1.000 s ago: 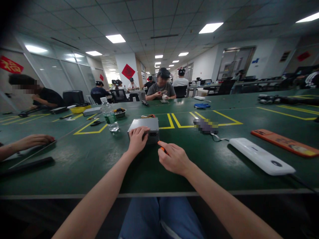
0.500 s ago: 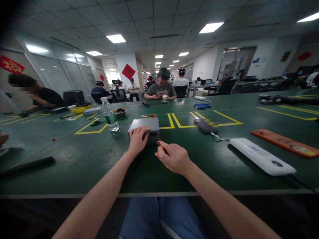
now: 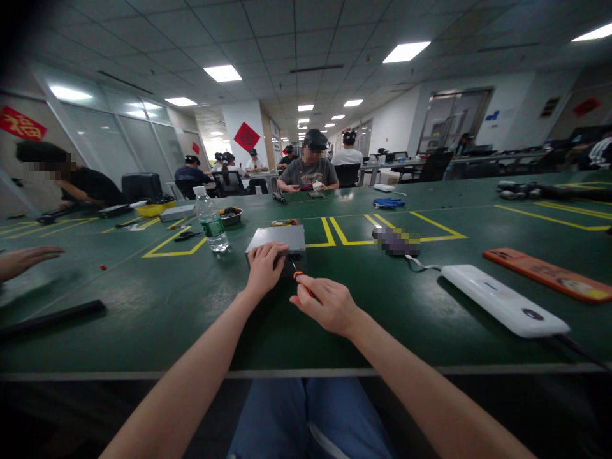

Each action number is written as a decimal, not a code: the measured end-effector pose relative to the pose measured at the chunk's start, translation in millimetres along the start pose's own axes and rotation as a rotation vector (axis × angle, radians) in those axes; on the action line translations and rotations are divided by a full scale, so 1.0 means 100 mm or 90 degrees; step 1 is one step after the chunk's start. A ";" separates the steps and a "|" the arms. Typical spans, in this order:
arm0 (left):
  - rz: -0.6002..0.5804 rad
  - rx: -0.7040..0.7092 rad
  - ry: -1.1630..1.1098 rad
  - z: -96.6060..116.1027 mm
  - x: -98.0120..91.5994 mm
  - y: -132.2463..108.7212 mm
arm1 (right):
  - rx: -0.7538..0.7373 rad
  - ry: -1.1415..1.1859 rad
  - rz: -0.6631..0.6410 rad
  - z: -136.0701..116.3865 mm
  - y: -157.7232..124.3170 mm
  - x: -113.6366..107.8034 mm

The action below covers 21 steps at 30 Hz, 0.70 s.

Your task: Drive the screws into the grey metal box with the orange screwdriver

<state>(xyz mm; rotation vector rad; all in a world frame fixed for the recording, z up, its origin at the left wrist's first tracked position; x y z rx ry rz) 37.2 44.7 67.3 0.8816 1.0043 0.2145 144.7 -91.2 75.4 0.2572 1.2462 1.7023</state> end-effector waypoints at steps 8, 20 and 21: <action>0.002 0.003 0.003 0.01 0.00 0.00 | -0.015 0.008 -0.021 -0.06 0.01 0.12; 0.011 0.005 -0.009 0.00 0.00 0.00 | -0.049 -0.009 -0.060 -0.18 0.09 0.17; 0.014 0.009 -0.010 0.00 0.00 0.00 | -0.061 -0.007 -0.072 -0.22 0.11 0.19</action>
Point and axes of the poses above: each hand's wrist, its own y-axis towards the middle knuckle, its own x-axis out of the palm, z = x × y, the point moved 10 cm from there along y, towards the middle knuckle, and after that the axes turned 5 degrees about -y, right-handed, at the moved point
